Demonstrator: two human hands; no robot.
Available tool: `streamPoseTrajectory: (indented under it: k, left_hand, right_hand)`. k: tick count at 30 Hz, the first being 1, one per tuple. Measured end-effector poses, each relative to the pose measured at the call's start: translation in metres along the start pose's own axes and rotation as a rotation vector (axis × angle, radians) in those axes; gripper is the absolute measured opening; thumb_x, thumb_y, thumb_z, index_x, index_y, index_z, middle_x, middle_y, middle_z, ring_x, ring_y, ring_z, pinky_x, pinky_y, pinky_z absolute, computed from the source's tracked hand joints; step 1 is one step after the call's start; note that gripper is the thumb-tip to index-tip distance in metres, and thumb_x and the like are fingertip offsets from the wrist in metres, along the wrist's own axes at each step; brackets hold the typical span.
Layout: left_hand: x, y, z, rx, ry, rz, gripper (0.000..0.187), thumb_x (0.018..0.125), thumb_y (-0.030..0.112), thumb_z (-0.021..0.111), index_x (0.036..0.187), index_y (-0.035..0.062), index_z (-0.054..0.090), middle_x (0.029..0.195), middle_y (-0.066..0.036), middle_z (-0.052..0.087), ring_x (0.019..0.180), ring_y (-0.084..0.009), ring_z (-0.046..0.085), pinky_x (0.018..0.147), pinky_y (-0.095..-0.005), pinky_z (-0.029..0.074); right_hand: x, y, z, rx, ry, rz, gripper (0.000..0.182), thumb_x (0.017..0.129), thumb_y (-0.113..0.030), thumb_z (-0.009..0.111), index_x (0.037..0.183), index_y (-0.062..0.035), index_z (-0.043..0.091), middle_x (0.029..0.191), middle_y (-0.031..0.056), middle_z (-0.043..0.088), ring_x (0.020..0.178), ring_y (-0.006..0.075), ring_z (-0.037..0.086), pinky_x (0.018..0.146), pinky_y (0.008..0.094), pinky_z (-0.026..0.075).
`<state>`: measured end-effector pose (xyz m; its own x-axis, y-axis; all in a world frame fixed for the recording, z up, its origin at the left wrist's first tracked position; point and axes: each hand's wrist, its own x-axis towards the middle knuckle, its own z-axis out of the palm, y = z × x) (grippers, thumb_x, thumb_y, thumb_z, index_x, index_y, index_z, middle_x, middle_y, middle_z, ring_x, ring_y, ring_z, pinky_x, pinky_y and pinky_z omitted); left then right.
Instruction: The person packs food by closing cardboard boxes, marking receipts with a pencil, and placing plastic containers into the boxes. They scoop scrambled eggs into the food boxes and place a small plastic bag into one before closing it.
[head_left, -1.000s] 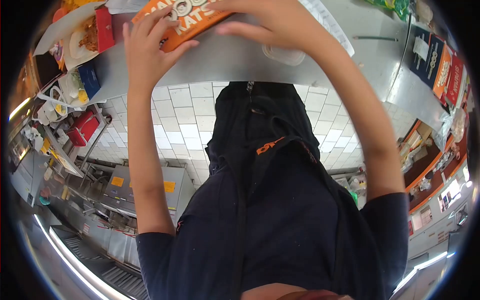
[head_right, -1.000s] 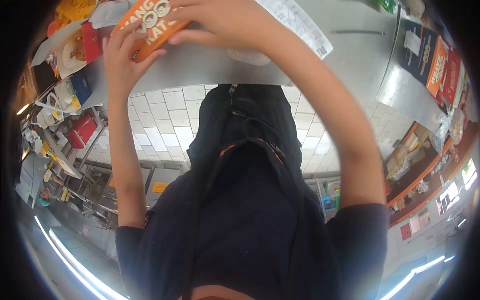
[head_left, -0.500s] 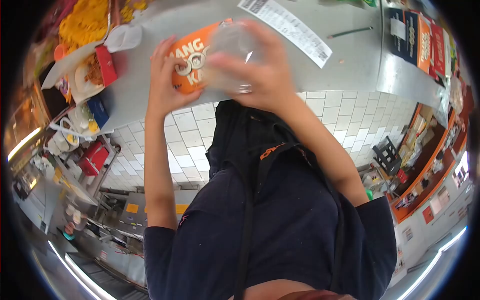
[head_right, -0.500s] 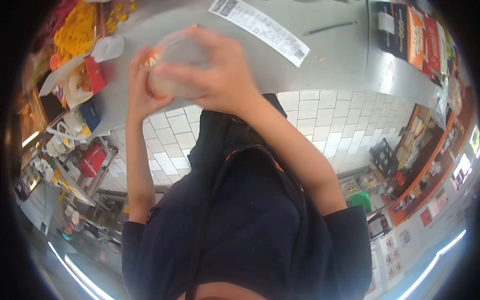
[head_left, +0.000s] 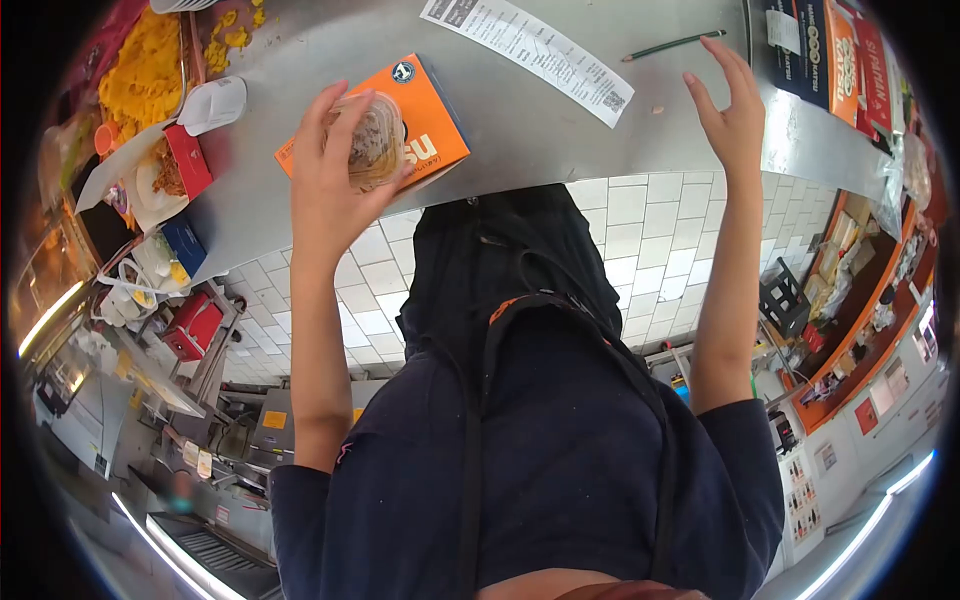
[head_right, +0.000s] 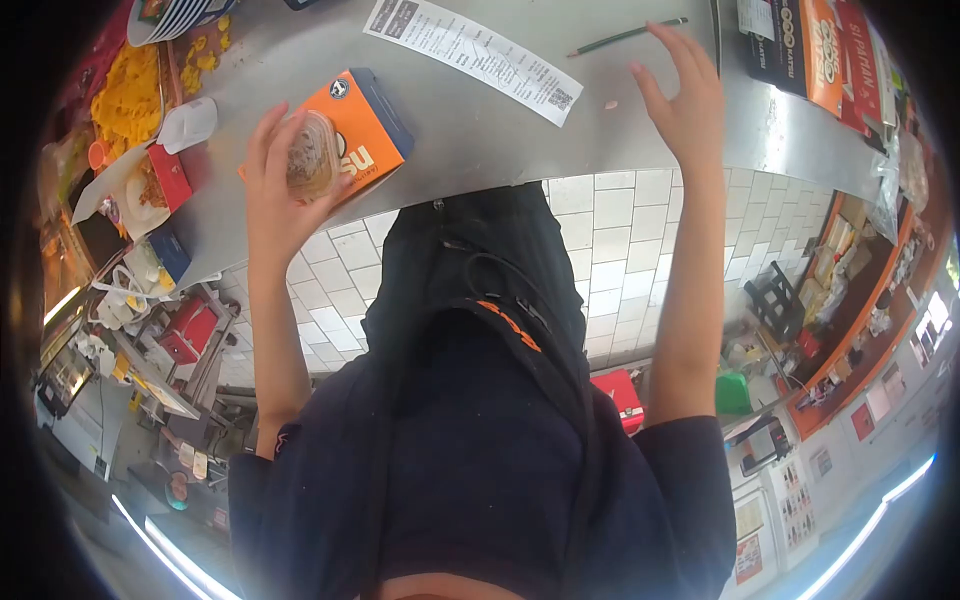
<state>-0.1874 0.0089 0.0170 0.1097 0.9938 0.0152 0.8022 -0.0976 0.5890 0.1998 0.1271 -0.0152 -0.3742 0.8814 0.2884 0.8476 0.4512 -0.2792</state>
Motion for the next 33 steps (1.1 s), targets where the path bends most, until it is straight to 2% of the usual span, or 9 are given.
streamPoseTrajectory:
  k: [7, 12, 18, 22, 24, 25, 27, 29, 33]
  left_hand:
    - [-0.004, 0.003, -0.001, -0.088, 0.077, 0.012, 0.071, 0.059, 0.018, 0.082, 0.122, 0.0102, 0.051, 0.125, -0.013, 0.042, 0.110, -0.0297, 0.047, 0.089, -0.0382, 0.044]
    - [-0.028, -0.007, 0.006, -0.129, 0.378, -0.201, 0.080, 0.062, 0.019, 0.081, 0.128, 0.0030, 0.040, 0.122, -0.015, 0.039, 0.115, -0.0289, 0.041, 0.098, -0.0376, 0.034]
    - [-0.054, 0.011, 0.021, -0.217, 0.856, -0.100, 0.086, 0.066, 0.023, 0.081, 0.133, 0.0056, 0.030, 0.130, -0.016, 0.025, 0.119, -0.0328, 0.034, 0.095, -0.0415, 0.037]
    - [-0.045, 0.025, 0.013, -0.086, 0.488, 0.061, 0.083, 0.060, 0.033, 0.082, 0.129, 0.0124, 0.042, 0.130, -0.022, 0.033, 0.124, -0.0378, 0.029, 0.098, -0.0482, 0.032]
    - [-0.036, 0.032, 0.012, 0.459, -0.034, -0.237, 0.085, 0.062, 0.045, 0.078, 0.129, 0.0086, 0.042, 0.134, -0.021, 0.030, 0.127, -0.0383, 0.027, 0.102, -0.0484, 0.025]
    - [-0.038, 0.032, 0.009, 0.255, 0.035, -0.270, 0.091, 0.057, 0.046, 0.080, 0.131, 0.0103, 0.040, 0.133, -0.023, 0.031, 0.127, -0.0409, 0.025, 0.102, -0.0543, 0.019]
    - [-0.046, 0.026, -0.003, 0.143, 0.253, -0.143, 0.099, 0.058, 0.051, 0.079, 0.135, 0.0066, 0.034, 0.136, -0.023, 0.026, 0.128, -0.0401, 0.024, 0.104, -0.0514, 0.019]
    - [-0.058, 0.007, 0.002, -0.197, 0.453, -0.347, 0.106, 0.060, 0.046, 0.080, 0.138, 0.0005, 0.024, 0.137, -0.023, 0.022, 0.129, -0.0369, 0.023, 0.105, -0.0486, 0.020]
    - [-0.048, -0.013, 0.034, -0.420, 0.478, -0.625, 0.106, 0.063, 0.036, 0.081, 0.138, -0.0036, 0.017, 0.134, -0.022, 0.027, 0.127, -0.0332, 0.028, 0.105, -0.0418, 0.024]
  right_hand:
    - [-0.011, -0.094, 0.054, 0.054, -0.318, 0.220, 0.032, 0.079, -0.023, 0.068, 0.108, -0.0103, 0.062, 0.093, 0.0088, 0.066, 0.083, 0.0229, 0.063, 0.073, 0.0329, 0.049]
    - [-0.020, -0.166, 0.044, 1.235, -0.481, 0.803, 0.028, 0.086, -0.020, 0.061, 0.103, 0.0036, 0.062, 0.085, 0.0095, 0.067, 0.071, 0.0118, 0.061, 0.067, 0.0263, 0.048]
    - [-0.041, -0.221, 0.057, 1.183, -0.710, 0.655, 0.029, 0.086, -0.026, 0.061, 0.097, 0.0012, 0.065, 0.074, 0.0093, 0.067, 0.065, 0.0100, 0.060, 0.061, 0.0264, 0.046]
    - [-0.039, -0.231, 0.056, 1.068, -0.877, 0.570, 0.031, 0.085, -0.029, 0.062, 0.095, 0.0000, 0.065, 0.067, 0.0098, 0.063, 0.058, 0.0119, 0.056, 0.058, 0.0285, 0.045]
    - [-0.034, -0.223, 0.054, 0.989, -0.976, 0.522, 0.031, 0.083, -0.030, 0.063, 0.092, 0.0000, 0.065, 0.063, 0.0087, 0.061, 0.057, 0.0123, 0.055, 0.057, 0.0292, 0.044]
    - [-0.036, -0.212, 0.046, 1.050, -0.980, 0.541, 0.029, 0.081, -0.027, 0.065, 0.093, -0.0006, 0.065, 0.069, 0.0096, 0.062, 0.064, 0.0155, 0.058, 0.061, 0.0296, 0.046]
    - [-0.035, -0.173, 0.026, 0.844, -0.725, 0.485, 0.030, 0.079, -0.026, 0.067, 0.097, -0.0020, 0.065, 0.076, 0.0110, 0.063, 0.070, 0.0181, 0.059, 0.065, 0.0294, 0.046]
    - [-0.037, -0.114, 0.017, 0.590, -0.307, 0.357, 0.041, 0.074, -0.024, 0.070, 0.111, -0.0087, 0.060, 0.112, 0.0137, 0.058, 0.102, 0.0271, 0.054, 0.086, 0.0356, 0.043]
    - [0.000, -0.037, 0.018, 0.031, 0.191, 0.144, 0.040, 0.074, -0.026, 0.069, 0.112, -0.0153, 0.058, 0.130, 0.0113, 0.046, 0.119, 0.0320, 0.041, 0.096, 0.0493, 0.032]
